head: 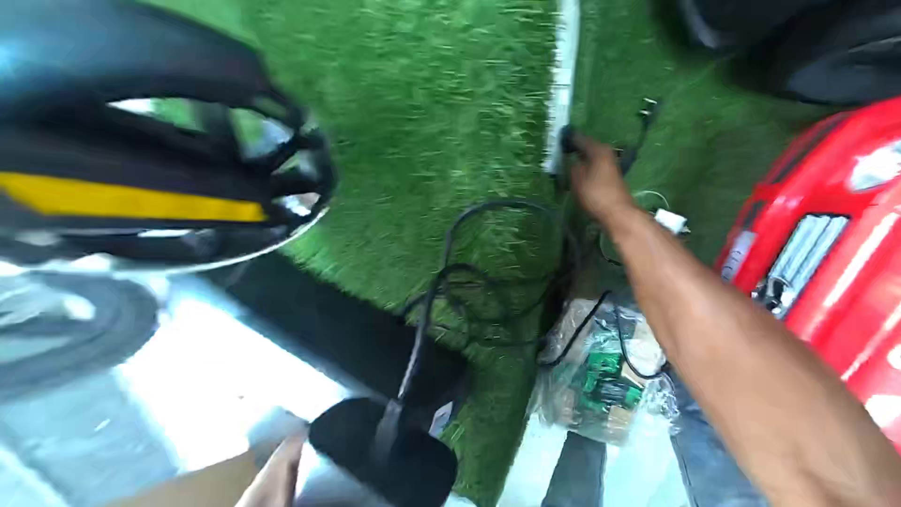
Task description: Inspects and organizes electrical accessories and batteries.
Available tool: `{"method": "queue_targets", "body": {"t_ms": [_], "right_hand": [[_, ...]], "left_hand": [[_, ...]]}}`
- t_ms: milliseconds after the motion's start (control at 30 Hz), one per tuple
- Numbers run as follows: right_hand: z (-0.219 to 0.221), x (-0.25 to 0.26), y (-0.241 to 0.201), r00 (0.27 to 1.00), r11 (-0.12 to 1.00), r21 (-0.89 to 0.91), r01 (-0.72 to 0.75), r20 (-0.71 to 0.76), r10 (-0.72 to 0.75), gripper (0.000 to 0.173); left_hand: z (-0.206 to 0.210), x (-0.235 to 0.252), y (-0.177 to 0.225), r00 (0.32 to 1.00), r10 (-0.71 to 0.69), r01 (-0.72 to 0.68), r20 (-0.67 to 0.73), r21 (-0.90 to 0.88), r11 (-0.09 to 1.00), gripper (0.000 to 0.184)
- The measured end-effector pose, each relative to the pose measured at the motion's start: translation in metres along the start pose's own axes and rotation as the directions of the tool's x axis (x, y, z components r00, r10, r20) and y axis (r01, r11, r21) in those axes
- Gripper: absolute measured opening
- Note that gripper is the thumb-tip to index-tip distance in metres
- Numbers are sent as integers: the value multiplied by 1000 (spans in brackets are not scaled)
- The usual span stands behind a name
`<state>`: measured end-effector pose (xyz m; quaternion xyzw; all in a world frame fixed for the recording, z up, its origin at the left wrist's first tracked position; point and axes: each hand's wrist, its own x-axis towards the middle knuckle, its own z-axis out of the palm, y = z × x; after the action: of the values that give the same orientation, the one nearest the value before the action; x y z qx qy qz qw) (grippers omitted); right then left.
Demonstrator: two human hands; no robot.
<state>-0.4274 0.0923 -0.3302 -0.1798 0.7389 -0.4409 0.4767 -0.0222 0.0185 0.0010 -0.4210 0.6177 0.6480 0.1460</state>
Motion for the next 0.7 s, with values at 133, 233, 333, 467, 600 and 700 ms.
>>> {"method": "queue_targets", "body": {"t_ms": [133,233,333,467,600,700], "right_hand": [[-38,6,-14,981,996,73,-58,189,43,38],[-34,-4,-29,991,994,98,-54,128,42,36],[-24,-37,-52,998,959,274,67,-10,-67,55],[-29,-152,-83,983,888,445,116,-182,-37,49],[-2,-268,-96,999,838,545,-34,0,41,42],[24,-313,-102,988,800,582,-147,127,89,48]], "left_hand": [[34,52,40,998,-44,49,46,-124,991,40],[37,52,39,994,-99,104,39,-148,984,34],[36,54,47,985,-172,175,28,-159,972,40],[42,56,54,970,-242,241,19,-171,955,32],[44,54,59,965,-262,261,13,-131,956,37],[42,58,61,967,-251,253,39,-105,962,33]]}}
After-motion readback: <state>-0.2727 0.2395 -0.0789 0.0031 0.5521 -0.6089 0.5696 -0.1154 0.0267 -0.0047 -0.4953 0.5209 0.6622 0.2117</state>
